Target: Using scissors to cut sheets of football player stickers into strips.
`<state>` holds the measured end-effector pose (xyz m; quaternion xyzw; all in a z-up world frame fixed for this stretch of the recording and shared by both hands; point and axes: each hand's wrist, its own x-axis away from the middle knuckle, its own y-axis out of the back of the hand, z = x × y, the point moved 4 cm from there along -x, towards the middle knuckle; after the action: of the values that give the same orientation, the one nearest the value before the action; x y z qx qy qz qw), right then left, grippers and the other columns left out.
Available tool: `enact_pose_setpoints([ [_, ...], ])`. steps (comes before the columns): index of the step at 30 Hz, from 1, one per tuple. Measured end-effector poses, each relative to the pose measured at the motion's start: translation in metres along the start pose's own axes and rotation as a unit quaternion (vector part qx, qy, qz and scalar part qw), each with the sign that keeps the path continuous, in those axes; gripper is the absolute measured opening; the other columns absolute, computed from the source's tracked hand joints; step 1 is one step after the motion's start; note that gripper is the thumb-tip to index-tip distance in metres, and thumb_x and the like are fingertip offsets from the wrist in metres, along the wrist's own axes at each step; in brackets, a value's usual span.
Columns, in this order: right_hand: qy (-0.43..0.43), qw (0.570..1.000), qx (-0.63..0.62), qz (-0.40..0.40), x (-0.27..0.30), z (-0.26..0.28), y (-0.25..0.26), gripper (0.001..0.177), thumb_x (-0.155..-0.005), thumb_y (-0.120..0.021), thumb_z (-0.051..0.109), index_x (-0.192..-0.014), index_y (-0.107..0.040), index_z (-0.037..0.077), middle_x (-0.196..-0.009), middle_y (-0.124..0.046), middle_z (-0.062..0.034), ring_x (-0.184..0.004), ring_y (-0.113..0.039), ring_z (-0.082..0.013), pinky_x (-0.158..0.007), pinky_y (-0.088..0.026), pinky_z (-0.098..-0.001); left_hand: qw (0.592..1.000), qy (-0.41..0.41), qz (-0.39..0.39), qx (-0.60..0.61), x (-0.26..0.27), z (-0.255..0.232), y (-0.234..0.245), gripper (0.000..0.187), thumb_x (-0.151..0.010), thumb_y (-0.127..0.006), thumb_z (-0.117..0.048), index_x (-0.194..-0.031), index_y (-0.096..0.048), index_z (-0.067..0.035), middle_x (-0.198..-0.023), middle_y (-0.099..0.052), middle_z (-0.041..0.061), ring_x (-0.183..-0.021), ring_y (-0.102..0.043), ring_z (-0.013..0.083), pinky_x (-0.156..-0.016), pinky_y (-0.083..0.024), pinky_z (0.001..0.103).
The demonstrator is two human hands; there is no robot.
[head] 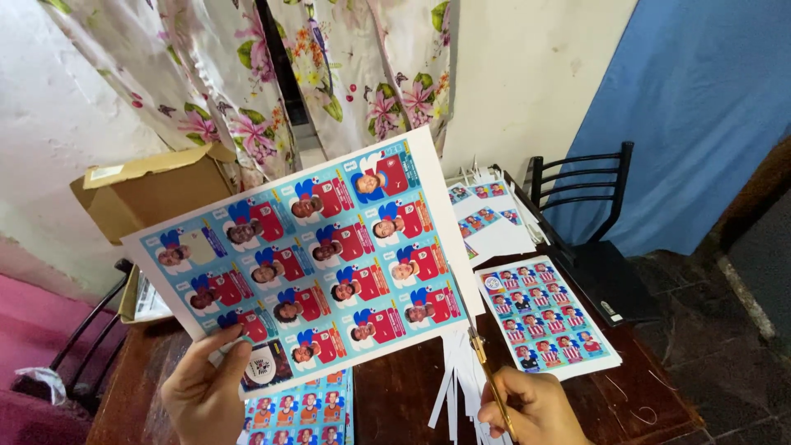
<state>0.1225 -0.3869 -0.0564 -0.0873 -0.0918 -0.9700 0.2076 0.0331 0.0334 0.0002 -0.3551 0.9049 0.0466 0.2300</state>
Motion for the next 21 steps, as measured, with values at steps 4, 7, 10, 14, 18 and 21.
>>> enact_pose_setpoints([
  [4,0.024,0.999,-0.013,0.018,-0.008,-0.016,0.005,0.02,-0.074,-0.087,0.004,-0.078,-0.069,0.0,-0.059,-0.069,-0.0074,-0.051,-0.068,-0.0135,-0.049,-0.056,-0.0296,1.0,-0.014,0.012,-0.011,-0.005,0.002,0.002,0.026,-0.09,-0.069,0.01,-0.116,-0.069,0.008,-0.12,-0.072,0.017,-0.112,-0.067,0.0172,-0.097,-0.053,0.03],
  [7,0.068,0.996,0.01,0.058,-0.012,-0.025,0.01,0.039,-0.077,-0.091,0.022,-0.067,-0.062,-0.001,-0.057,-0.068,-0.0069,-0.051,-0.066,-0.0132,-0.049,-0.05,-0.0283,1.0,0.009,0.011,-0.02,-0.006,0.007,0.004,0.027,-0.089,-0.068,0.011,-0.115,-0.069,0.008,-0.121,-0.072,0.019,-0.114,-0.067,0.0195,-0.1,-0.053,0.032],
  [10,0.149,0.982,0.005,0.113,-0.01,-0.01,0.008,0.053,-0.08,-0.082,0.053,-0.074,-0.069,0.002,-0.061,-0.063,-0.0021,-0.059,-0.057,-0.0087,-0.055,-0.043,-0.0252,0.999,0.053,-0.002,-0.012,-0.005,0.009,0.004,0.028,-0.088,-0.067,0.012,-0.115,-0.069,0.009,-0.121,-0.072,0.021,-0.112,-0.068,0.0217,-0.098,-0.053,0.033],
  [14,0.056,0.983,-0.051,0.169,-0.013,-0.006,0.006,0.072,-0.07,-0.078,0.072,-0.078,-0.066,0.001,-0.064,-0.064,-0.0028,-0.061,-0.06,-0.0113,-0.057,-0.046,-0.0274,0.998,0.067,0.001,-0.007,-0.003,0.006,0.005,0.027,-0.087,-0.067,0.012,-0.114,-0.07,0.01,-0.12,-0.073,0.021,-0.112,-0.069,0.0233,-0.096,-0.055,0.034],
  [18,0.056,0.976,-0.071,0.196,-0.013,0.005,0.003,0.075,-0.072,-0.071,0.078,-0.078,-0.063,0.003,-0.067,-0.065,-0.0021,-0.062,-0.058,-0.0099,-0.056,-0.043,-0.026,0.994,0.102,0.006,-0.021,0.003,0.024,0.014,0.026,-0.086,-0.066,0.014,-0.112,-0.07,0.01,-0.119,-0.074,0.022,-0.113,-0.069,0.0251,-0.095,-0.055,0.036],
  [21,0.032,0.97,-0.114,0.211,-0.012,0.018,-0.001,0.078,-0.07,-0.071,0.08,-0.079,-0.061,0.003,-0.067,-0.062,-0.0035,-0.065,-0.061,-0.0126,-0.06,-0.048,-0.0282,0.994,0.106,0.007,-0.007,0.004,0.014,0.013,0.025,-0.086,-0.065,0.012,-0.111,-0.07,0.01,-0.121,-0.073,0.021,-0.117,-0.069,0.0247,-0.095,-0.058,0.038],
])
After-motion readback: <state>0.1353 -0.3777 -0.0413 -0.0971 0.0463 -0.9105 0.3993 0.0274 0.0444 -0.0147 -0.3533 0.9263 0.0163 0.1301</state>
